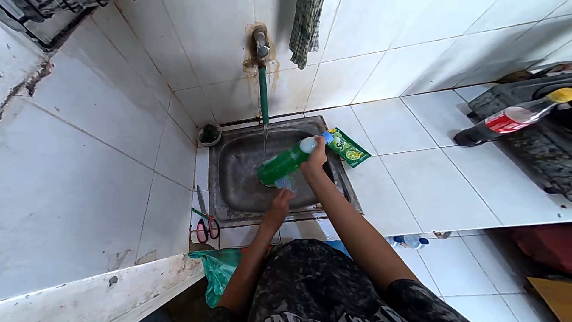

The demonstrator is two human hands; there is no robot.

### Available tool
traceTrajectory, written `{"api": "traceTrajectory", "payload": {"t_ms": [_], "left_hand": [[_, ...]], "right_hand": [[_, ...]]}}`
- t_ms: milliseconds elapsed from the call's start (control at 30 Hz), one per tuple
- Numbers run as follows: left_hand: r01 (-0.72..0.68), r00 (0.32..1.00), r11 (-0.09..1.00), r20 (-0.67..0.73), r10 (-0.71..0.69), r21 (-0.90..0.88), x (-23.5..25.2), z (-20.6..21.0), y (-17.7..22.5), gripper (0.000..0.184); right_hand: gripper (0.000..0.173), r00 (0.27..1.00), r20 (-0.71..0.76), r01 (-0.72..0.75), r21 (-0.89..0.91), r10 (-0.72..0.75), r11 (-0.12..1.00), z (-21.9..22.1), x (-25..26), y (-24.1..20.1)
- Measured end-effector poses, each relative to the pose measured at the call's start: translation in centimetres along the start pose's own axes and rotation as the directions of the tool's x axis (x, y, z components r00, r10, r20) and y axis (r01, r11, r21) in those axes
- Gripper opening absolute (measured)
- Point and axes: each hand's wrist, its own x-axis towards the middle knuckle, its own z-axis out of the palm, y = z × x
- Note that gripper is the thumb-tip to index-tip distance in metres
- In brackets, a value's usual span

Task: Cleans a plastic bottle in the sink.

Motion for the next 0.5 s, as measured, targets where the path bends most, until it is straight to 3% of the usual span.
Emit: {"api": "traceTrajectory", "payload": {"t_ms": [67, 133, 267, 367, 433, 500], "left_hand": [[0.135, 0.985, 0.989, 0.103, -0.14, 0.059, -0.7, 0.3, -1.3, 0.017], [0.379, 0.912, 0.921, 0.132, -0.389, 0.095, -0.6, -1.1, -2.9, 0.025], [0.638, 0.769, 0.767, -0.03, -0.638, 0.065, 2.0, -6.5, -7.0, 0.03], [0.656, 0.705, 0.74, -0.228, -0.671, -0.15, 2.8, -10.1, -8.5, 0.033], [0.541, 0.688, 0.728, -0.276, -0.671, -0.421, 2.9, -11.2, -8.0, 0.035], [0.376, 0.673, 0.624, -0.262, -0.692, -0.685, 3.5, -10.9, -6.1, 0.037]], "right_hand": [[0.038, 0.99, 0.119, -0.08, 0.042, 0.075, 0.996, -0.2, 0.5, -0.8], [0.035, 0.961, 0.248, -0.127, -0.009, 0.125, 0.992, -0.2, 0.6, -1.6], [0.04, 0.934, 0.329, -0.049, -0.271, 0.14, 0.961, -0.5, 0.5, -2.5], [0.035, 0.949, 0.311, 0.15, -0.338, -0.04, 0.929, -0.8, 1.0, -1.9], [0.03, 0.954, 0.269, 0.212, -0.296, -0.131, 0.931, -1.0, 1.7, -1.4], [0.031, 0.968, 0.203, 0.191, -0.212, -0.148, 0.958, -1.2, 2.1, -1.0]]}}
